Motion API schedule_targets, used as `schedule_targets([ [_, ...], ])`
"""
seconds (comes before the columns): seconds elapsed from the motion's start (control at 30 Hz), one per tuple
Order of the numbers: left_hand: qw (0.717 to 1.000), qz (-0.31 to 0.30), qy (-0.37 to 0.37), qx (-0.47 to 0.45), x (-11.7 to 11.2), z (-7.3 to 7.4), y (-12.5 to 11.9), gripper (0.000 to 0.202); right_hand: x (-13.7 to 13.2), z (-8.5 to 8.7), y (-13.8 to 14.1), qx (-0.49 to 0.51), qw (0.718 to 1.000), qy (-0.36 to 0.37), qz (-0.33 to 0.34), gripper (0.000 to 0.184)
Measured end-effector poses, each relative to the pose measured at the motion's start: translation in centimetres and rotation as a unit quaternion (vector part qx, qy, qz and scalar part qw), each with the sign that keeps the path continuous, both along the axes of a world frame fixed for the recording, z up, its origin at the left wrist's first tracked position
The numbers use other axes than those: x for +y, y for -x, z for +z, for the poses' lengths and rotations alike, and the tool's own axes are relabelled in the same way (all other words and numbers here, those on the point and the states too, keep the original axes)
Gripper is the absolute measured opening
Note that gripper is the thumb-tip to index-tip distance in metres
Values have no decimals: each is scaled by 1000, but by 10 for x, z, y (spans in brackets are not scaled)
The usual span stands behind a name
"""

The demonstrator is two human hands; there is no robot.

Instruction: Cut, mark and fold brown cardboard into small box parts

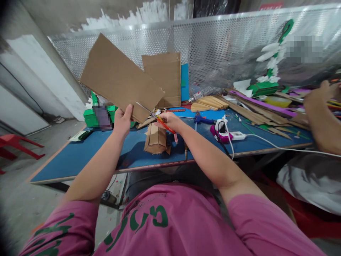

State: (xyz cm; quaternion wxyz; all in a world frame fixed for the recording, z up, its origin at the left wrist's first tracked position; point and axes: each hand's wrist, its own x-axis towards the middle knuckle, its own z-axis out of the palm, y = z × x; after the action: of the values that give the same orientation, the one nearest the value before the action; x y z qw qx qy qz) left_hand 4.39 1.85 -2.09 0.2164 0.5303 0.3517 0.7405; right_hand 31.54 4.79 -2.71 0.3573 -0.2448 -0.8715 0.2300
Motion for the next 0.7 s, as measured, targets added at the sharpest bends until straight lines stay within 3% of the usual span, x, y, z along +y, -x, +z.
schedule_targets([
  [0.17, 997, -24, -47, -53, -6, 8, -2, 54, -11, 5, 5, 13, 995, 81, 55, 57],
  [0.3, 995, -29, -53, -78, -6, 11, -2, 54, -17, 8, 4, -8, 992, 106, 71, 61],
  [0.7, 997, -5, -52, -48, -3, 10, 3, 61, -13, 3, 7, -26, 1000, 3, -7, 49],
])
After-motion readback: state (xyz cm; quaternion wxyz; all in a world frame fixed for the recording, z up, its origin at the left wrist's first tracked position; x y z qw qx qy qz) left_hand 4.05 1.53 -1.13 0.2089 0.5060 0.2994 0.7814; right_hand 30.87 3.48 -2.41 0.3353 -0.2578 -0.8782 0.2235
